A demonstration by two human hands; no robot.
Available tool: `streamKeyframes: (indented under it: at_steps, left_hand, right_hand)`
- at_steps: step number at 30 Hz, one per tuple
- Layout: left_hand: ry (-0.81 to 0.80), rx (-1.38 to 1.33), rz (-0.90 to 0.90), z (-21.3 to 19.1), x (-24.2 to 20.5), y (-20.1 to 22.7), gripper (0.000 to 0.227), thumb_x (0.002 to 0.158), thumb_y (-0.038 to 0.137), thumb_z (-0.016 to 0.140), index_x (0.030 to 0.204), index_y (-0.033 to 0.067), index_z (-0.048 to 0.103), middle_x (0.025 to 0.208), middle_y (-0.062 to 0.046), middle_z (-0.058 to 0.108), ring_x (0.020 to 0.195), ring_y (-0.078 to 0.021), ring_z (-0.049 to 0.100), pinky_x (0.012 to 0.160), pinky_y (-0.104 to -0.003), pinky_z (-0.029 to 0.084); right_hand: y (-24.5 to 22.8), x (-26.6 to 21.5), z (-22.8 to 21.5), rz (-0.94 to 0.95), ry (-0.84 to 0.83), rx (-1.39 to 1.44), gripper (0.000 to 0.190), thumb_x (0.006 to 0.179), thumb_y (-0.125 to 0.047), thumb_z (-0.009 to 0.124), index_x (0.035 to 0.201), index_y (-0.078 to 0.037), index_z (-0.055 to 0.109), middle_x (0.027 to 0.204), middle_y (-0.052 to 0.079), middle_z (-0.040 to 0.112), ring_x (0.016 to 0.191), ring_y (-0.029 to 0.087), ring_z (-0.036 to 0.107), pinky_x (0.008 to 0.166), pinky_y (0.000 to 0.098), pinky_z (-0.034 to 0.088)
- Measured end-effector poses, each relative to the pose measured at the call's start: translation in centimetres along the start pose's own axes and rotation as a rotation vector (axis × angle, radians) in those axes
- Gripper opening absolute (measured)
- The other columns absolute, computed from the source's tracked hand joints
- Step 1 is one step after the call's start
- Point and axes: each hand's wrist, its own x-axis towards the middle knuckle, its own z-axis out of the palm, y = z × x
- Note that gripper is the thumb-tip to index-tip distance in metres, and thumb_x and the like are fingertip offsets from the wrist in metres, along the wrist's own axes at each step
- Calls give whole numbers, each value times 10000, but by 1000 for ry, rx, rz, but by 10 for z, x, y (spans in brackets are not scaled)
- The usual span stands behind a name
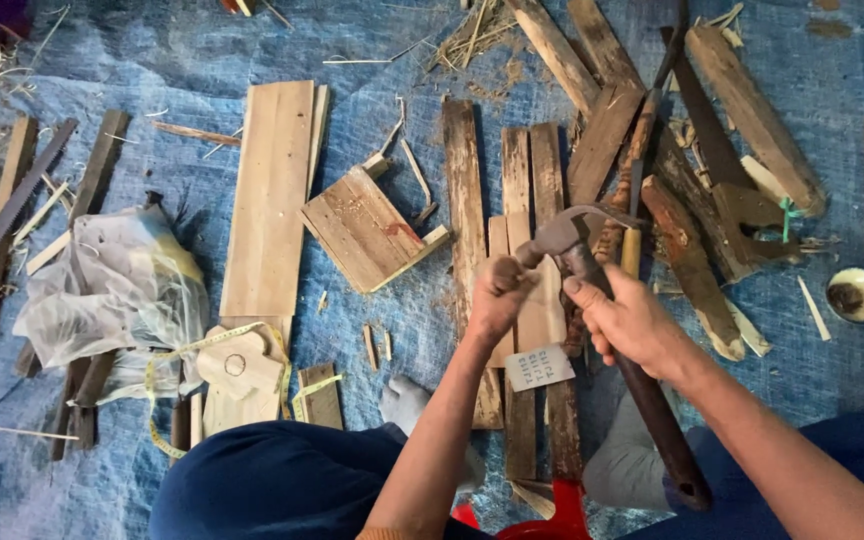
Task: The person sits on a blue tarp and carves a small wooden piece using a chisel and hammer. They repeatedly strike the chisel to shape the wood, occasionally adjusting the piece and tools.
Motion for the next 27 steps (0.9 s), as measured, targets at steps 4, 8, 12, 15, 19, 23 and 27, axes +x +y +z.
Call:
streamKeyframes:
  at_steps: [4, 8, 12, 15, 19, 23, 27]
  left_hand:
    - [229, -154, 126, -29, -3, 25, 136, 854, 82, 791, 860, 111, 659, 722, -18, 574, 730, -95, 520, 694, -284, 463]
    - [295, -308, 195, -35, 15, 16, 176, 836, 37, 795, 897, 108, 645, 741, 54, 547, 746, -26, 542, 698, -212, 455]
    - [251, -274, 179, -26, 5, 34, 158, 833, 59, 817, 888, 129, 686, 763, 7, 642, 745, -61, 560, 720, -267, 470]
    - [164, -239, 192, -19, -4, 33, 166, 851, 22, 786, 875, 125, 658, 728, 24, 590, 740, -55, 532, 710, -264, 459]
    - [150, -215, 232, -14, -6, 16, 174, 846, -36, 754, 879, 90, 639, 718, 54, 536, 752, -25, 522, 686, -225, 443]
    - [139, -168, 237, -13, -9, 18, 196, 835, -30, 780, 837, 92, 626, 706, 32, 556, 787, -29, 544, 707, -221, 456]
    - [118, -86, 214, -16, -6, -5, 163, 847, 11, 789, 825, 96, 652, 675, -24, 599, 714, -59, 581, 669, -257, 482]
  right_hand:
    - [21, 7, -7, -15, 25, 9, 456, 1028, -419, 654, 1069, 33, 611, 587, 173, 581, 408, 261, 595, 293, 356, 527]
    - [-27, -19, -15, -136, 66, -123, 466, 1022, -401, 647, 937, 47, 553, 462, 202, 554, 367, 274, 584, 318, 359, 497]
    - [-7, -4, -22, -153, 66, -163, 505, 1025, -472, 646, 937, 20, 570, 461, 182, 576, 375, 285, 617, 331, 386, 507]
    - [-35, -22, -16, -169, 47, -217, 521, 1053, -454, 583, 989, 62, 565, 474, 204, 580, 421, 305, 635, 394, 423, 528]
    - [-1, -1, -13, -165, 41, -256, 522, 1015, -502, 636, 961, 13, 578, 481, 215, 602, 434, 310, 656, 430, 417, 552]
    - [-3, 0, -13, -181, -10, -267, 490, 1033, -495, 607, 963, -12, 552, 566, 262, 571, 554, 399, 701, 498, 515, 569]
    - [6, 6, -11, -159, -24, -270, 492, 1039, -503, 613, 929, -31, 530, 582, 232, 576, 583, 387, 711, 504, 505, 569]
